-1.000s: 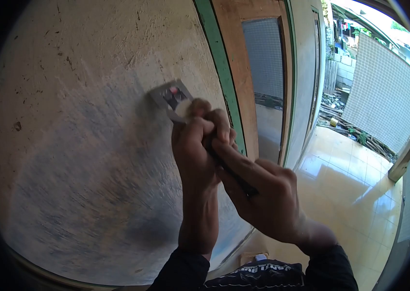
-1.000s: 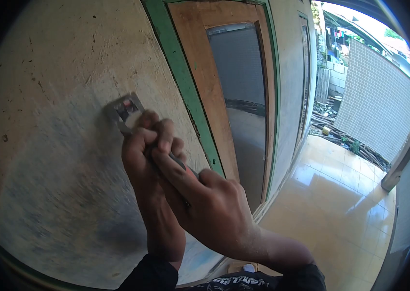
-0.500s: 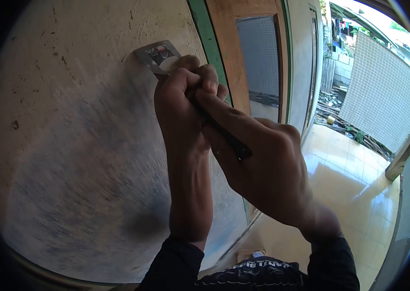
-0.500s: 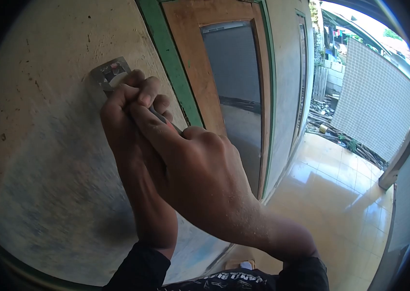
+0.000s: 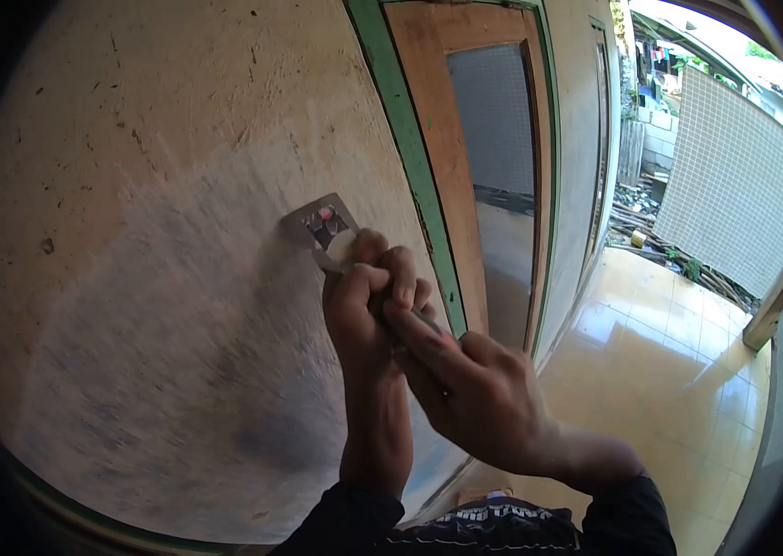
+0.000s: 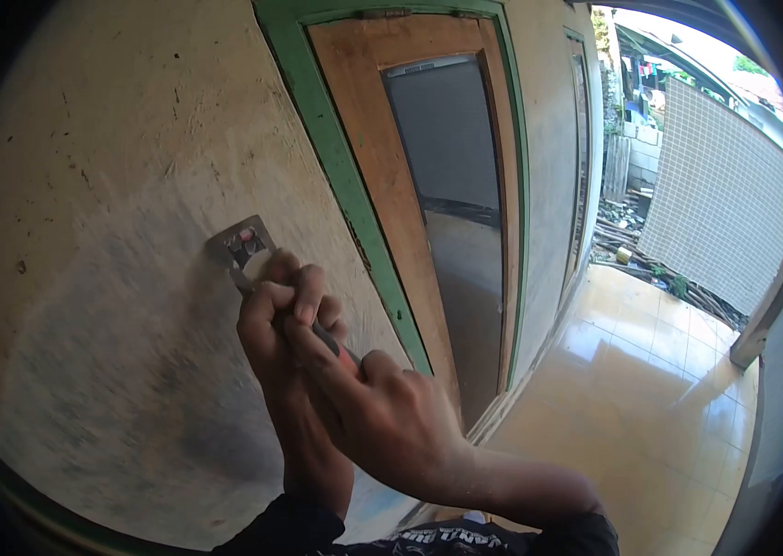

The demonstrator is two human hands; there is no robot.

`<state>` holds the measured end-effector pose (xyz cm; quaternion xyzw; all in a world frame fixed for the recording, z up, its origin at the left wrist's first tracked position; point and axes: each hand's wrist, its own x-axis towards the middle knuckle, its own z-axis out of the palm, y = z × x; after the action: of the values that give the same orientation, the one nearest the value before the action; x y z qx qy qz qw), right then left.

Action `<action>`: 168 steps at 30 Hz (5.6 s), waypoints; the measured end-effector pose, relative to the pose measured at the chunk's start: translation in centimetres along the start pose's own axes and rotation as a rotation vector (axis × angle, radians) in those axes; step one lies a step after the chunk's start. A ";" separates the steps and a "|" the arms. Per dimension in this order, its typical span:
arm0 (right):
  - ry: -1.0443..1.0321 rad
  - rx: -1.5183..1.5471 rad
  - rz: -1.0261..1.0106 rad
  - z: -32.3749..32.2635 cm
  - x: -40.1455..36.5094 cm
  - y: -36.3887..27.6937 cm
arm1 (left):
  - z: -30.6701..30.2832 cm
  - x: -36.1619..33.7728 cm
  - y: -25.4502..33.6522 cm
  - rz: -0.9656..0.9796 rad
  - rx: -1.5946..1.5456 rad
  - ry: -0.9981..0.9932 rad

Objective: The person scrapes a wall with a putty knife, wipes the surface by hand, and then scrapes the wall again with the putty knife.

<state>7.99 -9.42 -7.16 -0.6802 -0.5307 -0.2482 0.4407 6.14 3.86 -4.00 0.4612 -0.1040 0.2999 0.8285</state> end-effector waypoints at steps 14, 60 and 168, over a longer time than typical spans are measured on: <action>0.088 0.107 0.055 -0.1 3.0 -0.2 | 2.4 2.4 2.1 0.019 0.015 0.128; 0.004 0.108 0.093 -0.3 4.5 -1.3 | 1.5 3.2 3.4 0.047 0.078 0.078; -0.097 0.293 0.150 -2.1 6.3 -1.1 | 3.6 4.4 4.5 0.043 0.085 0.128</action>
<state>9.18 -7.97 -0.66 -0.6575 -0.5295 -0.1014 0.5264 7.41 4.43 3.12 0.4734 -0.0482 0.3507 0.8066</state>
